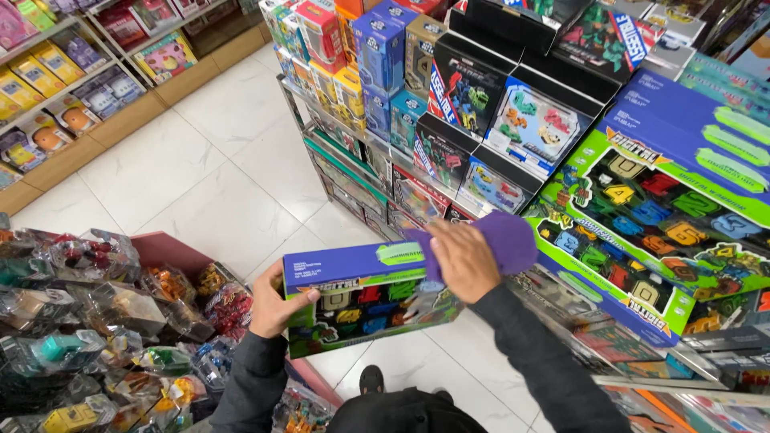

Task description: The recorder is dusting and wiping down various boxed toys on a retail shelf using a purple cloth.

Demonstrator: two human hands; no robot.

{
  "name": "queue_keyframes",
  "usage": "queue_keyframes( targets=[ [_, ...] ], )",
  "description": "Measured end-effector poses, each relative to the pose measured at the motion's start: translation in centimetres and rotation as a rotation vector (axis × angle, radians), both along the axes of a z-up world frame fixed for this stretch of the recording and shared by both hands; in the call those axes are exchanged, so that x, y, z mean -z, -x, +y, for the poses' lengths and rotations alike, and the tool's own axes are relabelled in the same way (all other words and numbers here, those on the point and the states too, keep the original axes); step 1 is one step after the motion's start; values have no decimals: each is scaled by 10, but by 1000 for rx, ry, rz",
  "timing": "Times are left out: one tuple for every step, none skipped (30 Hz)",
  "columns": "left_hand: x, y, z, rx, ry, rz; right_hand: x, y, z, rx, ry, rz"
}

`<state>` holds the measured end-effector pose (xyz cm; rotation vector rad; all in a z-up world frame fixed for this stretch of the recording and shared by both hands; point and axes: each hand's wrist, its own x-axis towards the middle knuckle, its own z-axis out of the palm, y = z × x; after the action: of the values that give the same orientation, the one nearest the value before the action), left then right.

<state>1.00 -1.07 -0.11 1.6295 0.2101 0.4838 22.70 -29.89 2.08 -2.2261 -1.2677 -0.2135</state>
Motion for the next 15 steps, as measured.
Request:
queue_keyframes(
  targets=[
    [1,-3,-6,26,33,16,-6,15,6,-14,0,29],
    [7,-9,-13,26,28,5,0,27,20,-15,-5,19],
    [13,-15,-20,46,31,47,6,40,35,-65,-24,8],
    [19,-21,-27,66,34,88,12,53,49,-116,-42,-3],
    [20,-25,-34,69,27,81,0,61,54,-114,-48,-11],
    [22,-28,-41,80,-25,31,-13,70,58,-148,-44,47],
    [23,-32,-48,89,-77,-19,-26,78,63,-185,-38,103],
    [23,-31,-46,89,-83,-28,-24,70,60,-185,-43,94],
    [24,-29,-44,82,-13,11,-21,63,57,-183,5,118],
    [24,-27,-42,76,57,49,-19,56,55,-182,52,142],
    [23,-22,-34,74,53,42,-19,43,39,-184,49,135],
    [22,-17,-25,42,124,42,-20,30,24,-109,114,104],
    [22,-12,-17,8,195,39,-21,16,9,-35,179,70],
    [29,-7,-4,6,192,29,-10,-2,-6,-38,176,60],
    [37,-1,8,-30,190,41,2,-19,-21,24,205,-30]
  ],
)
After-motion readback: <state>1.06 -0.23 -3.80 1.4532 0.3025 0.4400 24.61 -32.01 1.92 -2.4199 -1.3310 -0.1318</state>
